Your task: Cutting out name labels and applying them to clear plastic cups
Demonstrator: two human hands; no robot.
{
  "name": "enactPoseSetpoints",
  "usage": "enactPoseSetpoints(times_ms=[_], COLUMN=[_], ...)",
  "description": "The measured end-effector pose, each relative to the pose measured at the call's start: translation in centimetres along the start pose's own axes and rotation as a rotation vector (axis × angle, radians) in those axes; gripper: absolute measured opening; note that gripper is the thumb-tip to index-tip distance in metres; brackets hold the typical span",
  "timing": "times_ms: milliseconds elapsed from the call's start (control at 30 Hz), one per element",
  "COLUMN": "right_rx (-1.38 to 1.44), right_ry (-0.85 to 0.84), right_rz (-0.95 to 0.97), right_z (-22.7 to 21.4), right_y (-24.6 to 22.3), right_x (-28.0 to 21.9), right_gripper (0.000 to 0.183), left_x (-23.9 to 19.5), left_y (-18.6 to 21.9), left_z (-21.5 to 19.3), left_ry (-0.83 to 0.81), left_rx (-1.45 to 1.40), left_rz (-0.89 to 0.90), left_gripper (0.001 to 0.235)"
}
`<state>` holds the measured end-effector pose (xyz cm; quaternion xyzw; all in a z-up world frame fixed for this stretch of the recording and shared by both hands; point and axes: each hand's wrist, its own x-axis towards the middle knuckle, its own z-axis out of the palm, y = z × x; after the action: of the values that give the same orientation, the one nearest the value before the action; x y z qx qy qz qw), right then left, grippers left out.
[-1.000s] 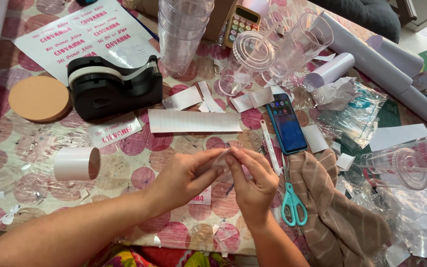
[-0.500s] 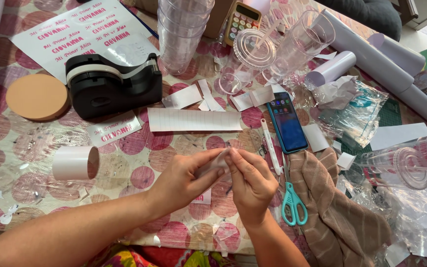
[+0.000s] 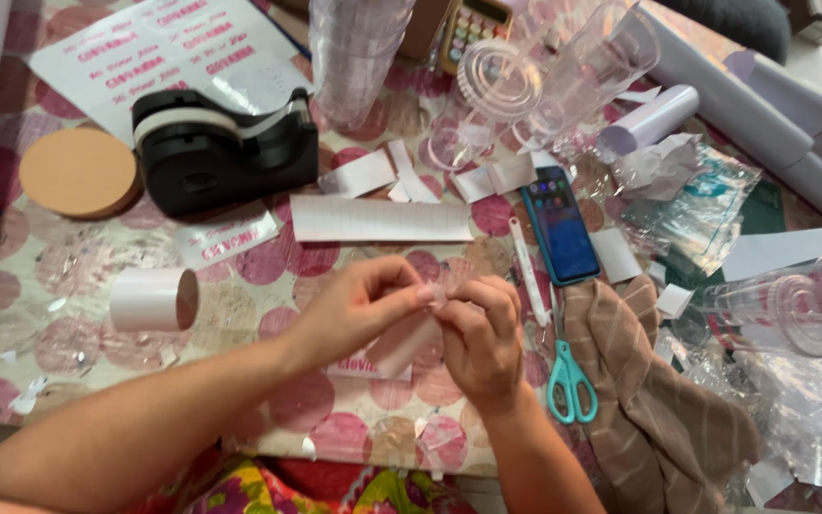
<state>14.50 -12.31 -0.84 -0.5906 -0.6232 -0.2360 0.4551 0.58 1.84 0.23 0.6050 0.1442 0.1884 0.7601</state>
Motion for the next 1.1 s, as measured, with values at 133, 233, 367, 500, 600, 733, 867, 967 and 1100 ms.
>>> enactPoseSetpoints(times_ms=[133,233,367,500,600,733,867,967,1100], right_rx=[-0.107,-0.066,0.075,0.134,0.084,0.004,0.065,0.142,0.298], right_ry=[-0.113,-0.158,-0.302,-0.106,-0.074,-0.185,-0.246,-0.253,-0.273], right_rz=[-0.258,-0.302,-0.140,-0.052,0.079,0.165,0.253,0.320,0.393], right_z=[-1.1,-2.5,-6.9,-8.1,-8.1,-7.9,-7.2,-6.3,-5.2], right_y=[-0.5,-1.2,-3.4,-4.8,-6.1,-6.4,-7.2,-7.9,-8.1], right_x=[0.2,-0.3,-0.1,-0.3,0.1,-0.7,-0.7,-0.2,-0.2], right_gripper=[0.003,0.009,0.005,0.015,0.015,0.011,0.011,0.005,0.012], left_x=[1.1,1.2,-0.8,-4.3,-5.6,-7.2,-8.4,-10.3,-9.9], left_y=[-1.1,0.6,6.3,8.4,4.1,1.3,2.9,0.7,2.2], left_z=[-1.2,-2.7,-6.6,-10.6,-14.4,-15.1,-9.4,-5.0,-2.7], left_ry=[-0.043,0.030,0.182,0.305,0.315,0.451,0.421,0.176,-0.010], left_rx=[-0.082,-0.083,0.265,0.695,1.185,1.728,1.619,0.941,0.614], left_rz=[-0.068,-0.081,-0.189,-0.284,-0.276,0.085,0.532,0.433,0.124], left_gripper=[0.008,0.011,0.007,0.014,0.028,0.033,0.012,0.036,0.069])
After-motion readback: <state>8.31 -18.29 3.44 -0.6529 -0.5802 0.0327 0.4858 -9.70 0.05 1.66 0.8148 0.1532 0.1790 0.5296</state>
